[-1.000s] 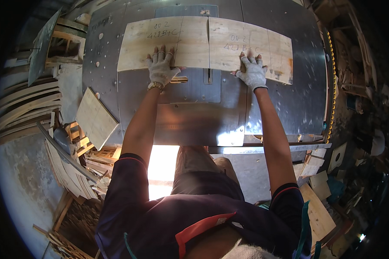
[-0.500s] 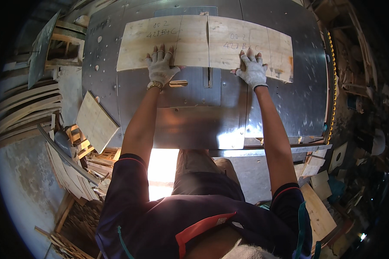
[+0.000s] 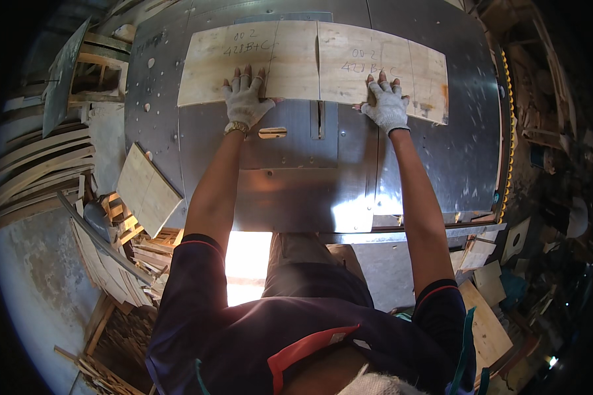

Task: The person uses a table saw to cut several rectangular wooden boards into smaller pieces. They position each board on the saw table, guide it through the blade, and then move the cut pieces aside. The process is repeated for multiple boards throughout the clip.

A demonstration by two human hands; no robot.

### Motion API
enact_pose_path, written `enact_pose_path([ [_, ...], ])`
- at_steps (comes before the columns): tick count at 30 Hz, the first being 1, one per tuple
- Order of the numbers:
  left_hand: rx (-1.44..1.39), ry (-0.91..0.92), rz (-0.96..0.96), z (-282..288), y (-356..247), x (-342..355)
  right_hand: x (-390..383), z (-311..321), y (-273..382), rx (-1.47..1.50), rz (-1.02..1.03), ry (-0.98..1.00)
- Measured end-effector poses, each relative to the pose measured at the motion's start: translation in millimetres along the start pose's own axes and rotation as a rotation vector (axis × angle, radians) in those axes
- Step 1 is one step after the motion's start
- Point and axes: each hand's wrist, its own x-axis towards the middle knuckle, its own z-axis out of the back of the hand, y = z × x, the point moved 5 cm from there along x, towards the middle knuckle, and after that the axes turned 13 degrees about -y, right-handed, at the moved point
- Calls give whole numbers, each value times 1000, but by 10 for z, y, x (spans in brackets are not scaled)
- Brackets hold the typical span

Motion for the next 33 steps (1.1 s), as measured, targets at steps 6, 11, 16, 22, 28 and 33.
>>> enact_pose_path([
  [6, 4, 9, 9, -3, 13, 64, 64, 61, 43, -14, -1, 22],
  [11, -1, 52, 26, -9, 9, 136, 129, 24, 7, -39, 13, 25],
  [16, 10, 126, 45, -2, 0, 211, 199, -2, -6, -39, 19, -14],
  [22, 2, 76, 30, -57, 27, 244, 252, 6, 9, -45, 19, -1],
  [28, 26, 42, 5, -117, 43, 276, 303, 38, 16, -27, 8, 17],
  [33, 0, 8, 8, -98, 33, 312, 343, 41, 16, -33, 7, 17],
])
